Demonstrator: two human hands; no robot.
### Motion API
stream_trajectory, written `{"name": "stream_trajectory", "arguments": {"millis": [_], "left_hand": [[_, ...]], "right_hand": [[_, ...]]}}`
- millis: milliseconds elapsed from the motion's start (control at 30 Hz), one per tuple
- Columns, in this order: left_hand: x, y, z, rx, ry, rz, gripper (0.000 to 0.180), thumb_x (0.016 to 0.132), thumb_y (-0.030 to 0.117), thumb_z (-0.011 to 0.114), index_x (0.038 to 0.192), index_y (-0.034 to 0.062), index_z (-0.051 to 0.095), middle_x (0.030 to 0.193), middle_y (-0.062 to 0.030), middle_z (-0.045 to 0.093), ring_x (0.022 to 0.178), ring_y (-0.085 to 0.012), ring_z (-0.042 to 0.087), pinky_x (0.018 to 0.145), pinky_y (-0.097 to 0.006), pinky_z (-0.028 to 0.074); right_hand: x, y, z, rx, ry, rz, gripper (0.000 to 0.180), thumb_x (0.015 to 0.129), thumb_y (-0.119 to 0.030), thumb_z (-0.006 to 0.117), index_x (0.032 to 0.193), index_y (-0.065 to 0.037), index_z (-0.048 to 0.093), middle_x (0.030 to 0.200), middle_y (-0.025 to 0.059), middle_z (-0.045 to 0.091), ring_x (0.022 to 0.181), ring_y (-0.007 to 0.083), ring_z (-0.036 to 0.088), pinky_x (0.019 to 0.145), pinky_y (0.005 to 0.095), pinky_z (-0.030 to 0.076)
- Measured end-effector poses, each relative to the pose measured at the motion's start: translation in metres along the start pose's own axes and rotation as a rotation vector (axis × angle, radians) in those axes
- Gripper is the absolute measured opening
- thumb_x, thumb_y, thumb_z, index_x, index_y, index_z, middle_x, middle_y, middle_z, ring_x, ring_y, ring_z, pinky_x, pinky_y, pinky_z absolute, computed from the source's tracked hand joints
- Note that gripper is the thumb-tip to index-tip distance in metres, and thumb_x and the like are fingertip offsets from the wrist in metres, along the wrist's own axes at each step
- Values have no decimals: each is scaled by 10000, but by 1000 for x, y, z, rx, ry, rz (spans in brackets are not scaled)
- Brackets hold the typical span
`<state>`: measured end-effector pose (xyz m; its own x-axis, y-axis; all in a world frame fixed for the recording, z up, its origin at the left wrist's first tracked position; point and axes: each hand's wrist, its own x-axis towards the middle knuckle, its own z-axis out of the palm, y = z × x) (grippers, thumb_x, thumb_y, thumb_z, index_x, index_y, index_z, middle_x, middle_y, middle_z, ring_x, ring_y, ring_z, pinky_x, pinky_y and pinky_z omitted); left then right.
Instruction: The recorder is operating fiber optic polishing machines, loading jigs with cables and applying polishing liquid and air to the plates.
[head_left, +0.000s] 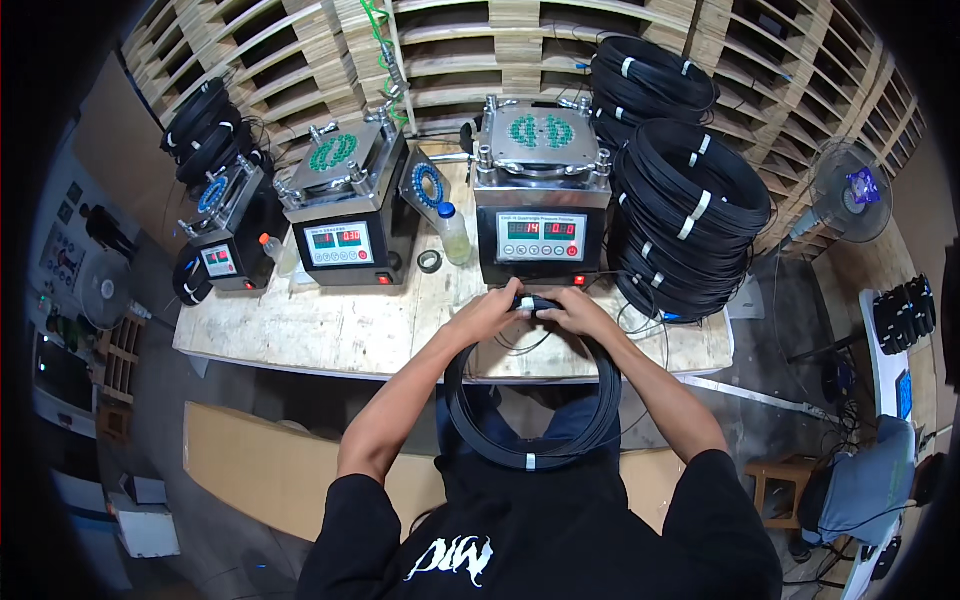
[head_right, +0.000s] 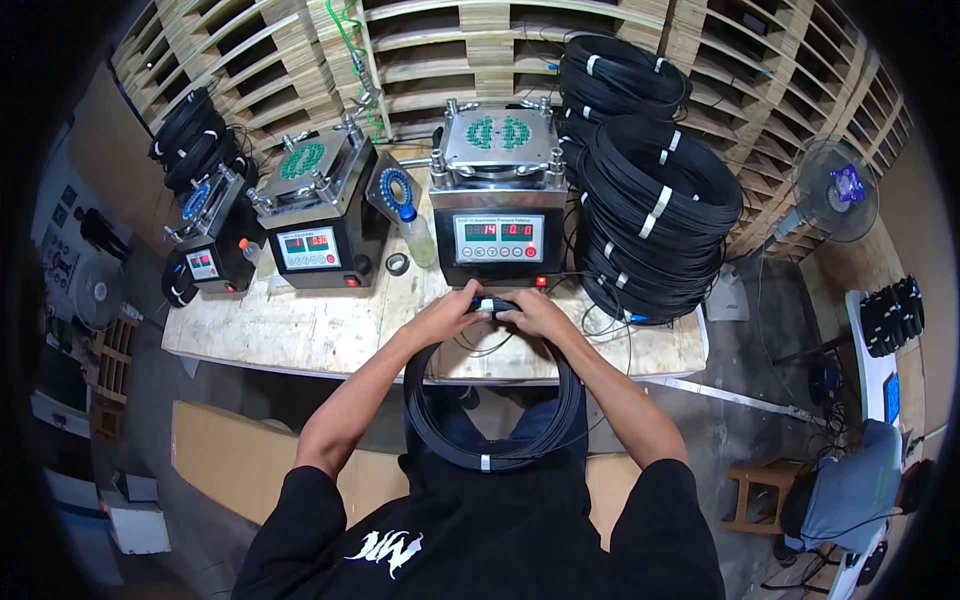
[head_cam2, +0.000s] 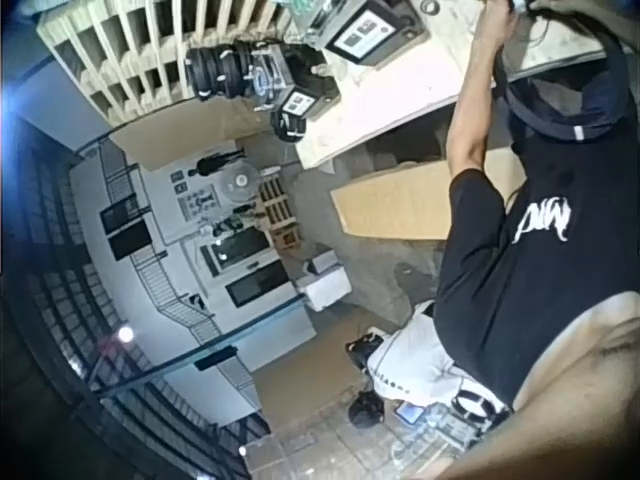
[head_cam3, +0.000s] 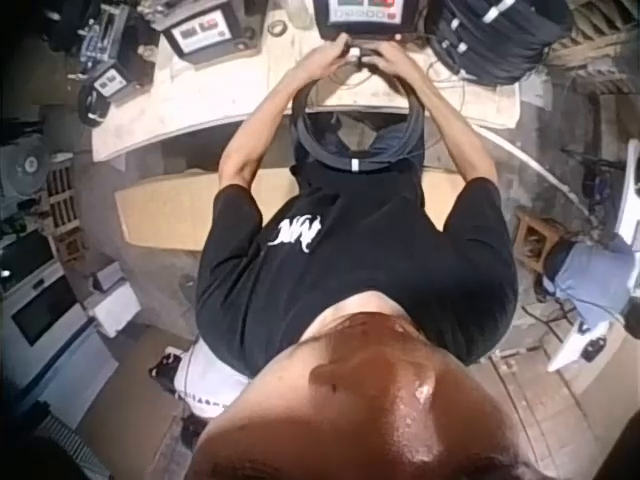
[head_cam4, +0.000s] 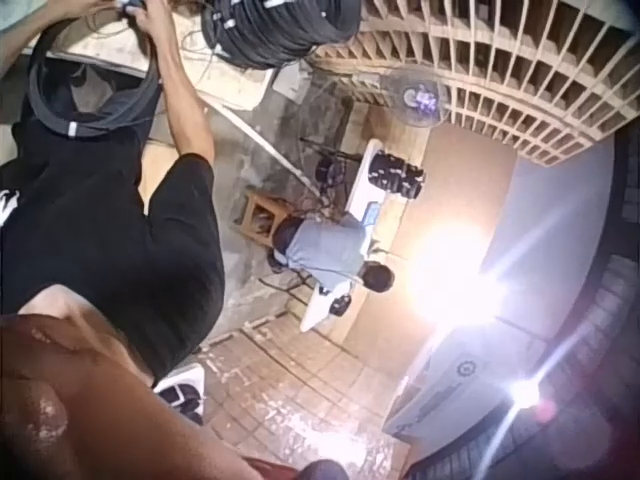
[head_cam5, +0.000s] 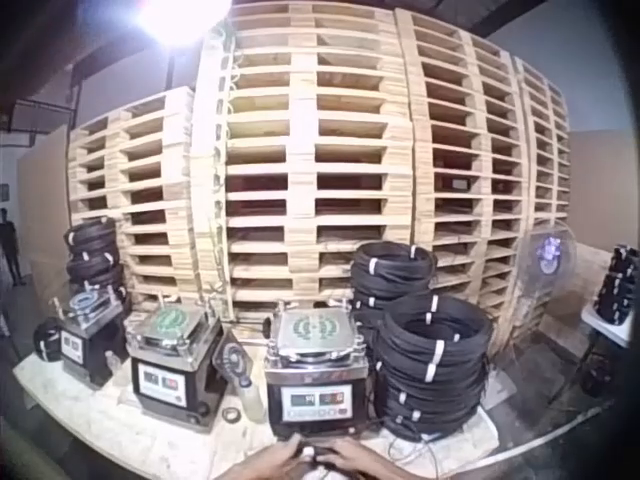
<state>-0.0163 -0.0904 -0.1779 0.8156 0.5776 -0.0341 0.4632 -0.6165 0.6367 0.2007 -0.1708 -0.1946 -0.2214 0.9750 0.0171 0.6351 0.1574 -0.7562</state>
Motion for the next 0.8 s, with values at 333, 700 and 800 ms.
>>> {"name": "stream_trajectory", "arguments": {"millis": [333,700,800], "left_hand": [[-3,0,6,110,220,4,297,921,240,636,1128,26,634,1110,-181,642,983,-385,629,807,-429,535],[1,-17,28,317,305,98,309,945,257,592,1115,0,576,1002,-178,643,900,-361,648,747,-425,544],[7,-13,24,284,267,18,298,955,260,591,1052,-9,508,908,-228,643,865,-397,636,745,-457,527]], "right_hand": [[-9,-39,16,-356,298,197,362,894,-304,658,1119,-27,603,929,207,687,913,385,634,826,453,439],[-11,-34,21,-246,308,178,303,878,-123,645,1160,-14,651,1093,210,663,1017,391,605,874,455,476],[-11,-18,36,-374,451,75,271,887,-71,603,1132,39,645,1091,218,662,1045,357,613,896,434,492]]}}
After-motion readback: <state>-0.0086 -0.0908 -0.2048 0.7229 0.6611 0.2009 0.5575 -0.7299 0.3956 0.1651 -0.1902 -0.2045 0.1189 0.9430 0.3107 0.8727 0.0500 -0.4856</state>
